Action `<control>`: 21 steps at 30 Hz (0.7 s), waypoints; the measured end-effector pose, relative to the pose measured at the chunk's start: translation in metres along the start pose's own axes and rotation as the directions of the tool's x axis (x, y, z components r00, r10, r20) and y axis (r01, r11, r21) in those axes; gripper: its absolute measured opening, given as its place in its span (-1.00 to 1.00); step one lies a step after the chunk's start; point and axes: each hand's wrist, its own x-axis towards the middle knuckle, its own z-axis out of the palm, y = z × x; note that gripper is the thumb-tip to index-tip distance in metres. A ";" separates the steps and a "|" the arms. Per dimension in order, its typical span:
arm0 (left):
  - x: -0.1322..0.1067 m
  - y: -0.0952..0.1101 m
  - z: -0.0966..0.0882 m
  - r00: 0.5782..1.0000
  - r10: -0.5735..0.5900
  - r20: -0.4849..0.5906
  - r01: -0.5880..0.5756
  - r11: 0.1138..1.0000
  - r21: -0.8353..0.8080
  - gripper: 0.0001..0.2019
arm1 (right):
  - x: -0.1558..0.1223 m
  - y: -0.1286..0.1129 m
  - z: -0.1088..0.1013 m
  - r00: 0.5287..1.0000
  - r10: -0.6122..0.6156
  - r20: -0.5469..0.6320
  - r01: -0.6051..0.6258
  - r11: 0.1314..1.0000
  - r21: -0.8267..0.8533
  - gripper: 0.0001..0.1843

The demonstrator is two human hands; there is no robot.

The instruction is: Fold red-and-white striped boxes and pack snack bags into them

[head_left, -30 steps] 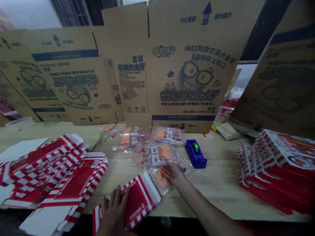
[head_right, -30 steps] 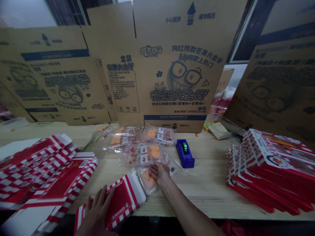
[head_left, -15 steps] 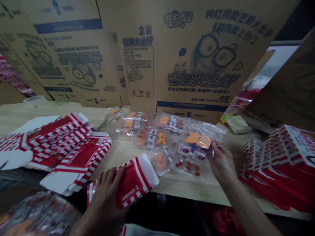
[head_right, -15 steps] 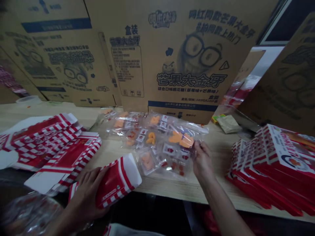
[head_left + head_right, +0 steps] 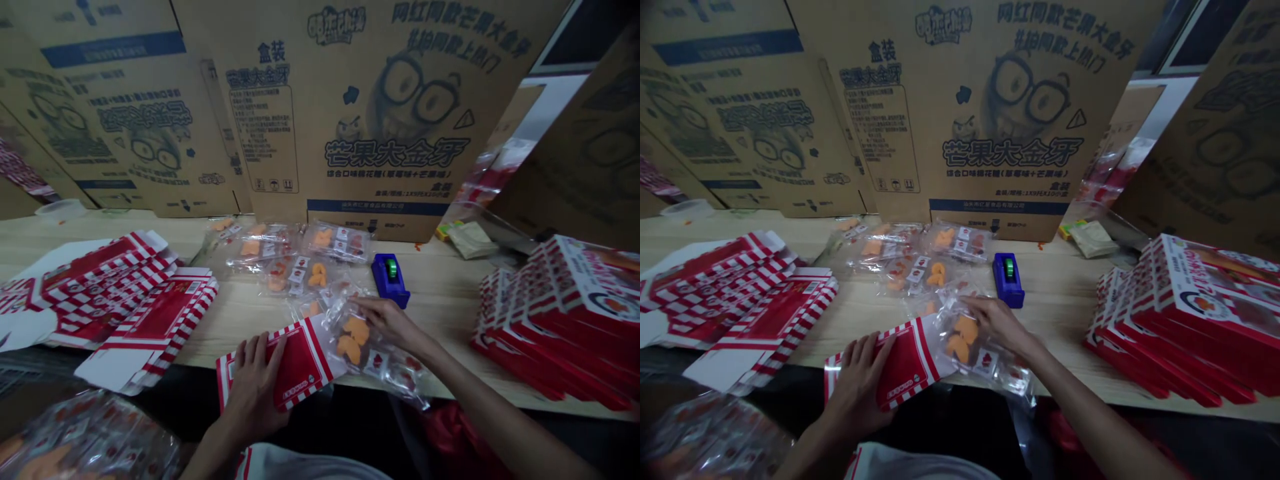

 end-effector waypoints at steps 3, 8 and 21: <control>0.000 0.007 0.002 1.000 -0.015 -0.001 0.015 1.000 0.020 -0.04 | 0.000 -0.009 0.007 0.968 -0.069 0.240 0.100 0.988 -0.121 -0.74; 0.001 0.016 0.008 1.000 0.003 0.002 -0.003 1.000 -0.003 -0.06 | -0.002 -0.008 0.029 0.889 -0.124 0.441 0.307 0.875 -0.374 -0.68; 0.002 0.013 0.020 0.997 0.015 0.079 -0.011 0.999 -0.049 0.00 | -0.052 0.045 -0.003 0.809 0.137 -0.572 -0.109 0.991 0.082 -0.68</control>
